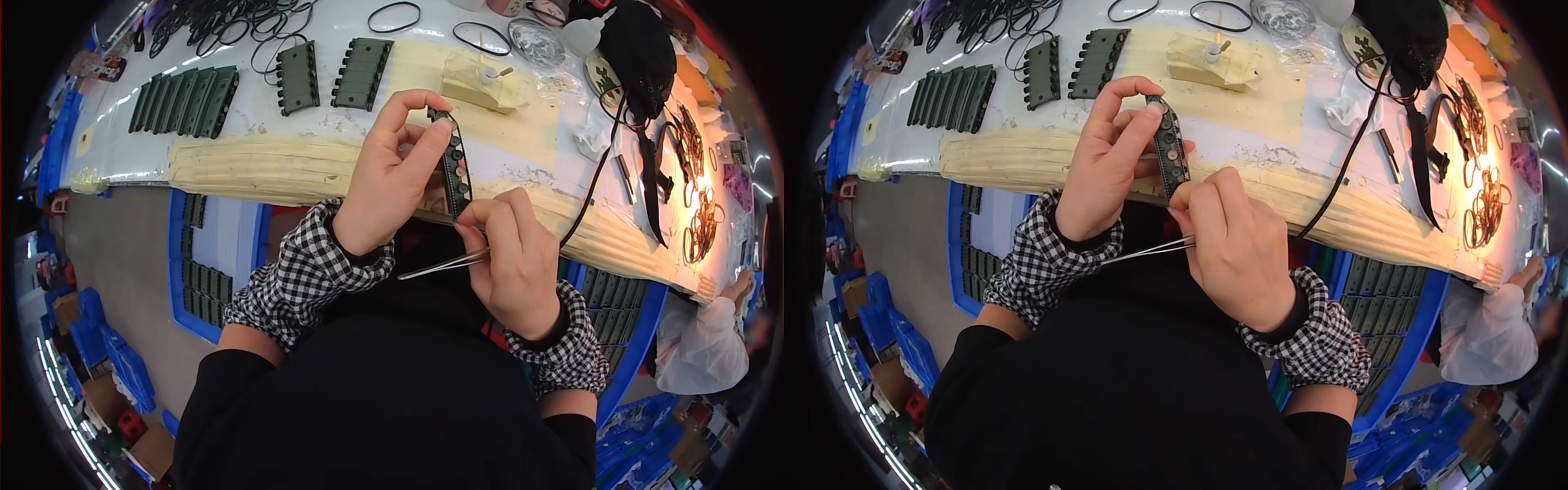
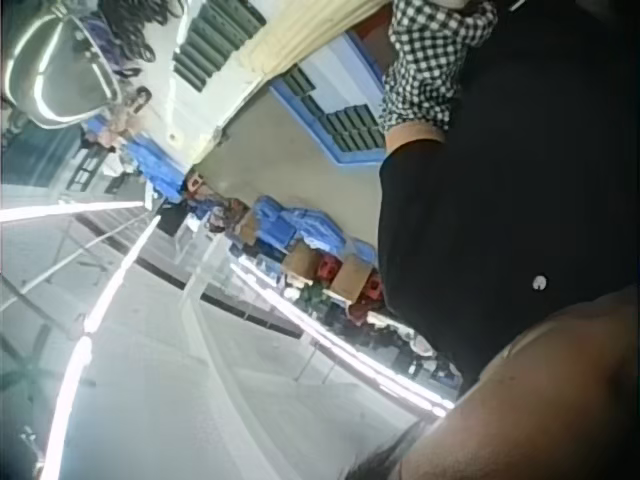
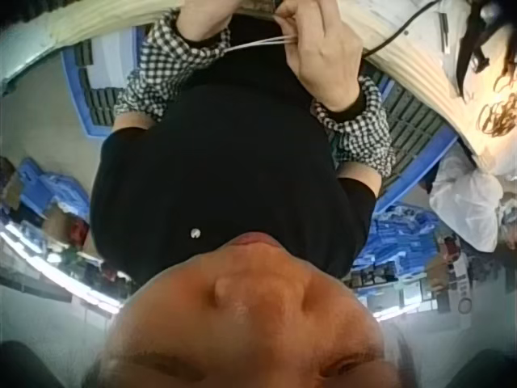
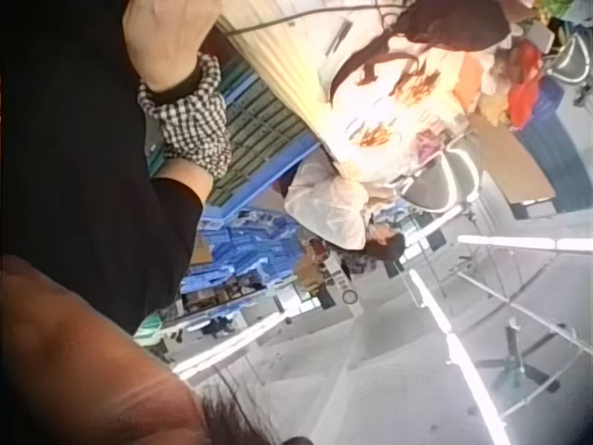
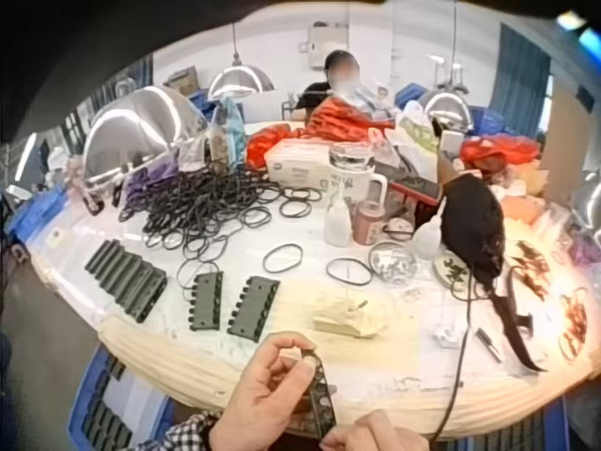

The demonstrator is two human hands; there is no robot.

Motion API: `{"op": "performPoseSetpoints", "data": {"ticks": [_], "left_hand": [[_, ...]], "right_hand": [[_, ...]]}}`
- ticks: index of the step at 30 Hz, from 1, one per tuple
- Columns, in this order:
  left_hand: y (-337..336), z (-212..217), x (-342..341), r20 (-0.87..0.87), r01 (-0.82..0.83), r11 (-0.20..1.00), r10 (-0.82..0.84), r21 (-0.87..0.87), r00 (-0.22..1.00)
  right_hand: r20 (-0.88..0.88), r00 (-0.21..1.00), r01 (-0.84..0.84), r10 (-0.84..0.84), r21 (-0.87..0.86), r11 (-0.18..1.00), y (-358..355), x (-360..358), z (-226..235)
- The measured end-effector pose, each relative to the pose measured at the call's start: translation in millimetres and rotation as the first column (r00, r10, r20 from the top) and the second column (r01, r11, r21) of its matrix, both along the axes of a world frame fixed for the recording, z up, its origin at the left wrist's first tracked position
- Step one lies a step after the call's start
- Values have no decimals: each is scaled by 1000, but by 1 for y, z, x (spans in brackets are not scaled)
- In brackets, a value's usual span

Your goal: Assembling small green plastic components using tweezers and a metal pick on a factory workbench.

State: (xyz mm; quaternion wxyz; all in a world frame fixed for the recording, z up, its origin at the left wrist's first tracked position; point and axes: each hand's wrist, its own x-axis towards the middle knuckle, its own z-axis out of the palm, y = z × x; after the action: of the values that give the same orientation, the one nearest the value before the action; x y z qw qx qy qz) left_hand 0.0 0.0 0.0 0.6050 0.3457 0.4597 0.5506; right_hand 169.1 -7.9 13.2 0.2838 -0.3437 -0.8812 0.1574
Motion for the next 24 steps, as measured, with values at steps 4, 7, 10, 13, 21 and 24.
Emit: {"op": "performPoseSetpoints", "data": {"ticks": [4, 7, 10, 13, 21, 24], "left_hand": [[1, -1, 0, -31, 3, 1000, -3, 10, 1000], [2, -1, 1, -38, 12, 1000, -12, 8, 999], [2, -2, 0, -49, 17, 1000, -17, 8, 999], [2, -2, 0, -47, 14, 1000, -14, 4, 999], [2, 1, 0, 1, 10, 999, -10, -37, 1000], [1, 3, 0, 8, -5, 999, 5, -34, 1000]], "right_hand": [[36, 999, 2, 0, -49, 999, 0, 0, 3], [95, 995, 10, -8, -18, 1000, -2, -3, 4], [238, 971, -9, -33, 173, 985, -5, -2, 5], [293, 953, -25, -79, 334, 942, -7, -2, 3], [-54, 995, -56, 87, 423, 904, -6, 8, -21], [-411, 910, -33, 62, 77, 996, -4, 4, -29]]}}
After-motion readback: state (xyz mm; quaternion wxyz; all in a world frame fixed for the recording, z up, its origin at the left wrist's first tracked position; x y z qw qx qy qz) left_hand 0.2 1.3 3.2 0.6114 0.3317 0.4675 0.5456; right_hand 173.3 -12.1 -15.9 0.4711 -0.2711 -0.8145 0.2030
